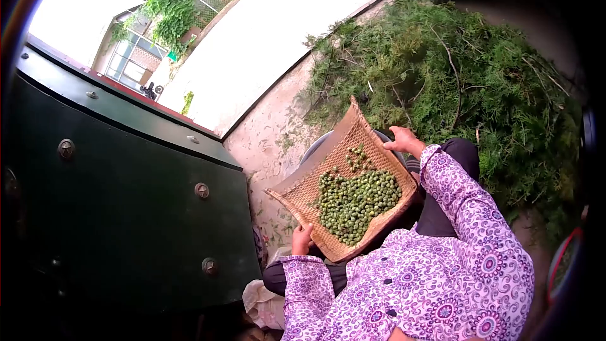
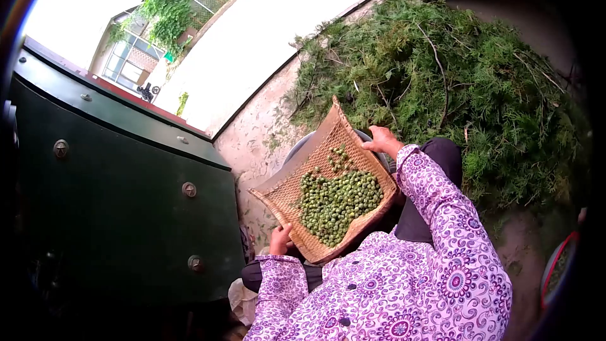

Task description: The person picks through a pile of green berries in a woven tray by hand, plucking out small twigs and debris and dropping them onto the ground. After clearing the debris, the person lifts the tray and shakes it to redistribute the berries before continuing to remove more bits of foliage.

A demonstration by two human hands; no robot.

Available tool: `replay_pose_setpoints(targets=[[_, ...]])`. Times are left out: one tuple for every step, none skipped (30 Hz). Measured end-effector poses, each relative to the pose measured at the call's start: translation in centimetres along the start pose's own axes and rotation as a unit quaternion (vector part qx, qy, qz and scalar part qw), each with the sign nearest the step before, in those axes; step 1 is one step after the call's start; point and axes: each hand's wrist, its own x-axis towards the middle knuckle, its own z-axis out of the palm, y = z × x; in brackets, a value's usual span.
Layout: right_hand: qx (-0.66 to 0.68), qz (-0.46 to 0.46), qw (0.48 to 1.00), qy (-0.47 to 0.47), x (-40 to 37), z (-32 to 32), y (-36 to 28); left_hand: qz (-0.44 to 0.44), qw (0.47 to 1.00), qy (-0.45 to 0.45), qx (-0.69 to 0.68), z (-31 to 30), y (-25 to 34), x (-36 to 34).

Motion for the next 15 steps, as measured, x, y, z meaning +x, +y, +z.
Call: replay_pose_setpoints(targets=[[-0.009,0.02,1.0,-0.008,0.6,1.9,1.2,-0.002,0.998,-0.04,-0.056,0.0,-2.1,1.5],[-0.016,0.037,0.999,-0.017,1.0,3.2,2.1,-0.007,0.997,-0.048,-0.06,0.6,-3.2,2.1],[0.007,0.061,0.997,-0.055,1.0,3.6,2.3,0.028,0.994,-0.039,-0.099,1.4,-3.9,2.4],[0.028,0.074,0.994,-0.076,0.6,3.8,1.8,0.064,0.988,-0.028,-0.137,1.9,-4.5,2.6],[0.029,0.071,0.995,-0.057,0.7,4.8,2.1,0.046,0.984,-0.011,-0.17,1.9,-4.8,2.9],[0.03,0.066,0.997,-0.037,0.9,5.7,2.3,0.044,0.984,-0.012,-0.173,2.0,-4.4,2.7],[0.03,0.065,0.997,-0.042,0.6,5.7,2.3,0.002,0.992,0.018,-0.127,2.4,-3.0,1.2],[0.008,0.074,0.997,-0.017,0.5,6.3,1.9,-0.037,0.995,0.041,-0.087,2.5,-2.5,1.0],[-0.014,0.082,0.996,0.007,0.6,6.5,1.6,-0.036,0.994,0.038,-0.093,2.6,-2.6,1.2],[-0.019,0.08,0.997,0.009,0.7,6.6,1.4,-0.017,0.994,0.07,-0.077,2.8,-2.9,1.3],[-0.037,0.084,0.996,-0.016,0.9,6.7,1.3,0.002,0.993,0.101,-0.061,3.0,-3.1,1.2],[-0.053,0.087,0.994,-0.039,0.9,6.9,1.0,0.004,0.993,0.099,-0.065,3.0,-3.2,1.1],[-0.066,0.03,0.997,0.018,0.5,6.9,0.8,0.025,0.991,0.115,-0.065,3.0,-3.1,1.1],[-0.062,0.027,0.998,0.018,0.4,5.8,0.8,0.042,0.988,0.137,-0.058,3.5,-2.4,0.1],[-0.042,-0.046,0.995,0.079,-0.5,4.5,-0.5,0.059,0.988,0.12,-0.077,2.9,-2.8,0.8]])
